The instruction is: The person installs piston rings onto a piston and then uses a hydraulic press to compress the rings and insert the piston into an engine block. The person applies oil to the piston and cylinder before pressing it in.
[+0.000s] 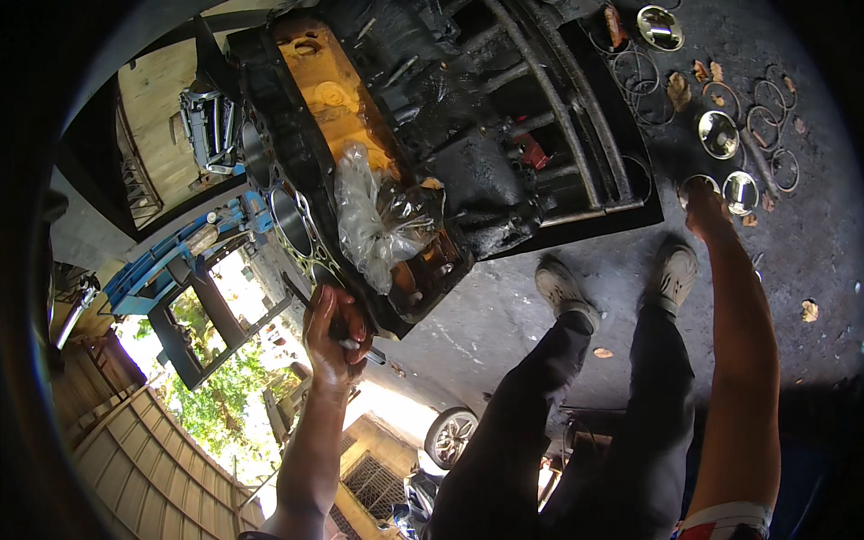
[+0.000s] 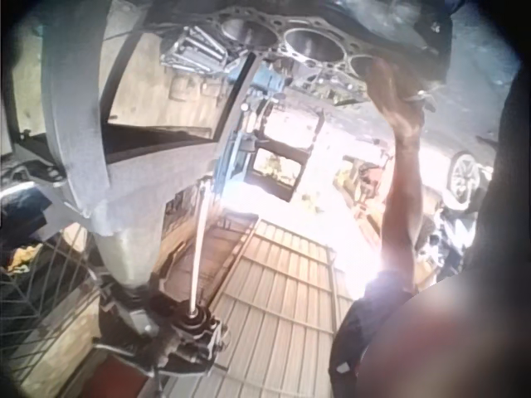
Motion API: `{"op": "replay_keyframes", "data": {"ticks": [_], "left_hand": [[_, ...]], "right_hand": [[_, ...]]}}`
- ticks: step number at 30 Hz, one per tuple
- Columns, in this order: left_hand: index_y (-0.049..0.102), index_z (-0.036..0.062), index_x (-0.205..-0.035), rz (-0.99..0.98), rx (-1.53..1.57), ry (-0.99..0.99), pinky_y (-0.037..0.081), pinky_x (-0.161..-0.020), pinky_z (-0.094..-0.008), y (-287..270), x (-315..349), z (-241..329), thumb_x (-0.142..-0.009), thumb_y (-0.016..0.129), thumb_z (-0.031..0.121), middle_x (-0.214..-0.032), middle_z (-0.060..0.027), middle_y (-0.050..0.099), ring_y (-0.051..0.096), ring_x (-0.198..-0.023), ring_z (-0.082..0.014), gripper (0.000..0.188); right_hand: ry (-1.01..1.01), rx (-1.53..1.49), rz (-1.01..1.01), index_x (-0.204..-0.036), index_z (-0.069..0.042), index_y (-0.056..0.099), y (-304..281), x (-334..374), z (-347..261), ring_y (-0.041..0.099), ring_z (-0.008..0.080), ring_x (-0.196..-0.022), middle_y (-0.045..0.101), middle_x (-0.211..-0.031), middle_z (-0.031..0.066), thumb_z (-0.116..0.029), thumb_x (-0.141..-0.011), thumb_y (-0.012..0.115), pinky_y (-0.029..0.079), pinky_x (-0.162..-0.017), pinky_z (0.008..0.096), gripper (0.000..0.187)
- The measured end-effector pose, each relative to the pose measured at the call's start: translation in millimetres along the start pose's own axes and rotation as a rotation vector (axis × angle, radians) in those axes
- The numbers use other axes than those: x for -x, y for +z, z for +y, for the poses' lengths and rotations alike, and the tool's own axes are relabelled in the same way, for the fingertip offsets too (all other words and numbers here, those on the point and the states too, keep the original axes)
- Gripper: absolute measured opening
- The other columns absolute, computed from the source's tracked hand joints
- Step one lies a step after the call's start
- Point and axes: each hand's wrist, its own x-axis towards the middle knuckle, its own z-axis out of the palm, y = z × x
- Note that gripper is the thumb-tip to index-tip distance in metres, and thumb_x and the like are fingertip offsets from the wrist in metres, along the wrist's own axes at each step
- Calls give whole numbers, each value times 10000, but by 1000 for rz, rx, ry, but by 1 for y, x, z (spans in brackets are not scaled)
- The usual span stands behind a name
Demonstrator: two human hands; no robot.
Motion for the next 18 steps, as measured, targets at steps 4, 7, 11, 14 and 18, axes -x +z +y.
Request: {"op": "replay_keyframes", "data": {"ticks": [4,7,11,14,18], "left_hand": [[589,56,-910,6,-6,0,268,-329,-261,-3,2,-1,-1021,591,321,-489,-69,510,374,-314,-130,288],[591,56,-905,9,31,12,266,-336,-258,-5,2,-5,-1021,589,320,-496,-65,506,391,-330,-128,289],[592,52,-898,54,7,27,260,-347,-266,-1,2,-7,-1028,586,335,-500,-56,499,400,-348,-127,310],[577,63,-893,205,78,-28,284,-369,-264,18,8,1,-1031,586,418,-614,-47,510,425,-404,-128,381],[558,84,-951,420,471,-58,357,-422,-281,75,37,17,-1055,523,494,-716,-69,547,520,-519,-158,425]], "right_hand": [[38,-125,103,-1396,-140,481,0,-19,11,598,461,-1212,662,-1193,286,-102,-917,607,504,-903,550,497],[82,-104,112,-1430,-152,519,-8,-20,6,650,428,-1153,679,-1212,253,-209,-939,643,504,-936,527,509],[83,-29,36,-1296,-76,627,-31,34,-41,626,375,-1183,648,-1293,188,-319,-916,708,508,-993,467,459],[-152,-415,45,-1174,-40,659,-82,138,-106,652,349,-1087,668,-1222,158,-319,-905,731,540,-949,429,394],[-623,-798,58,-1066,-15,688,-188,316,-187,716,343,-929,720,-1058,162,-189,-831,811,603,-818,397,317]]}}
